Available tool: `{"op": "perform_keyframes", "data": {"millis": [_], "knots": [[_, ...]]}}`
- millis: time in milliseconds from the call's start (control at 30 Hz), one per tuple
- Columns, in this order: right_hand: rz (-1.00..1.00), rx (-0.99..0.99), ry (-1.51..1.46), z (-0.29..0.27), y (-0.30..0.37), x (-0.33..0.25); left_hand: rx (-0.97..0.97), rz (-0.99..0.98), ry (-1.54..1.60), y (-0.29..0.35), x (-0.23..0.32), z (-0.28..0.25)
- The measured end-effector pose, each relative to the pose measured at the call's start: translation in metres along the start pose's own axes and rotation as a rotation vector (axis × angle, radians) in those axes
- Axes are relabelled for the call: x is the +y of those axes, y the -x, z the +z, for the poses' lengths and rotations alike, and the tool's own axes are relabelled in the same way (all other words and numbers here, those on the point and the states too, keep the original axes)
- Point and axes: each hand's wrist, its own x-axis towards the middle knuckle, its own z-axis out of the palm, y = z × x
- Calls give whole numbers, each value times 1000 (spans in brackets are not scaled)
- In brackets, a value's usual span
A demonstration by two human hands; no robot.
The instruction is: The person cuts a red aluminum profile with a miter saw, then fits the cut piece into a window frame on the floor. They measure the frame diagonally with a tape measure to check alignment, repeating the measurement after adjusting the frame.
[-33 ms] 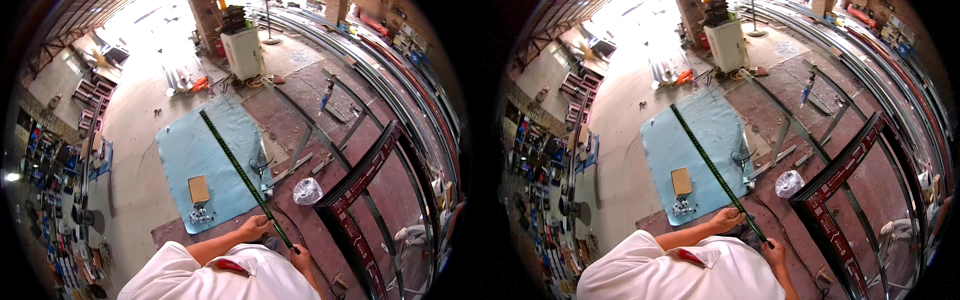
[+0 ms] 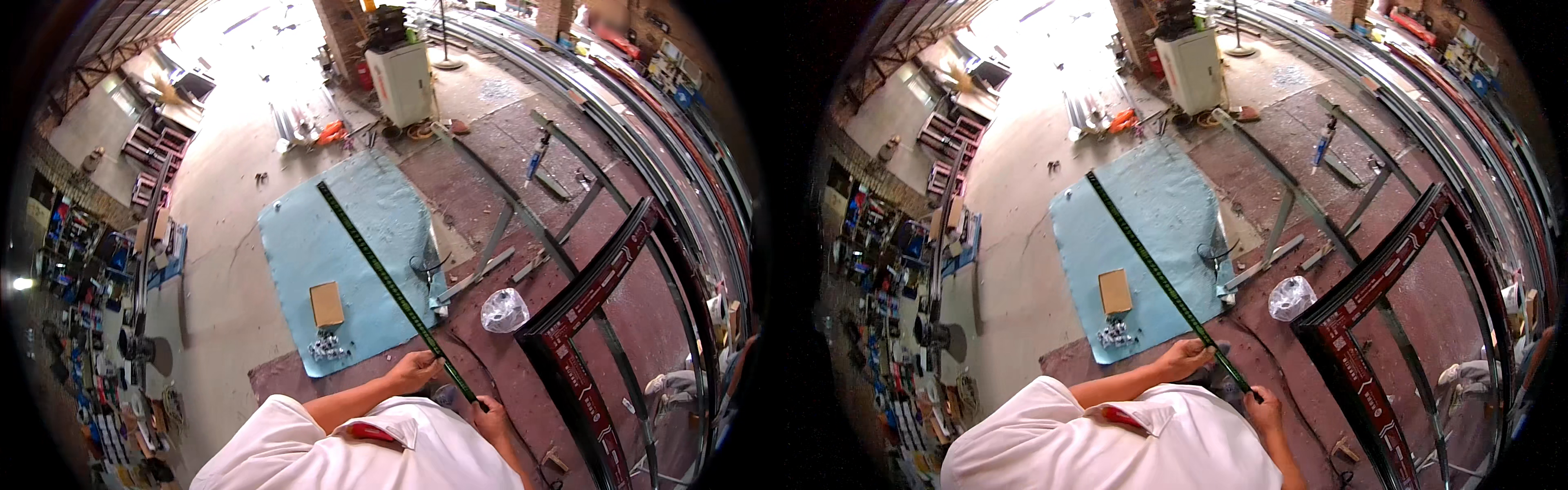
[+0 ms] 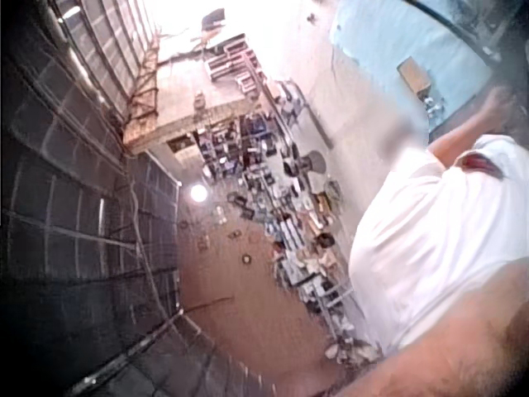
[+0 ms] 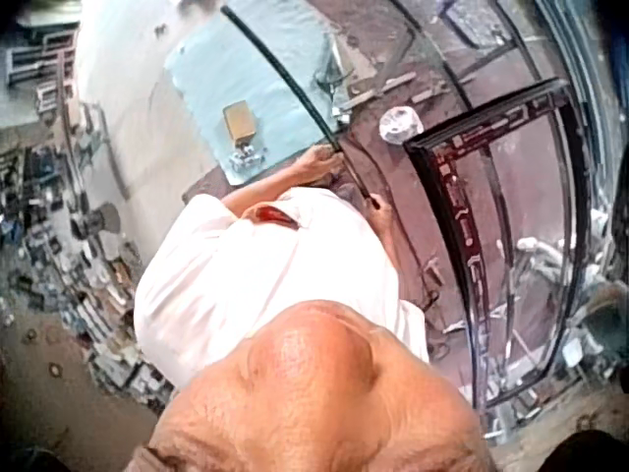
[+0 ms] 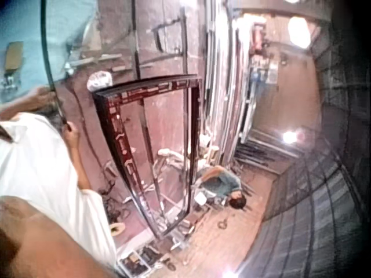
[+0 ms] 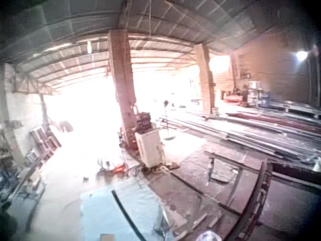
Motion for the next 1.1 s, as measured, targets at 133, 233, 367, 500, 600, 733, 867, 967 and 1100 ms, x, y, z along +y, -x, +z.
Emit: {"op": "perform_keyframes", "data": {"millis": [133, 233, 367, 500, 600, 733, 867, 967, 1100], "knots": [[-58, -68, 15, 17, -9, -9, 59, 9, 116, 32, -12, -17], [-63, -125, -43, 26, -16, -13, 144, -20, 188, 36, -30, -30], [-204, -63, -52, 41, -35, -9, 120, -37, 160, 16, -19, -46], [-239, 69, 103, 59, -52, -30, 57, 46, 73, 7, -21, -93], [-140, 79, 102, 83, -71, -33, 92, 24, -70, 6, -13, -147], [34, 43, 75, 129, -100, -54, 256, 6, -171, 12, -44, -244], [76, 51, 90, 170, -141, -65, 442, -92, -375, 38, -66, -352], [81, 47, 125, 207, -186, -65, 615, -276, -257, 71, -99, -426], [150, 25, 196, 232, -237, -109, 923, -398, 173, 110, -137, -486]]}}
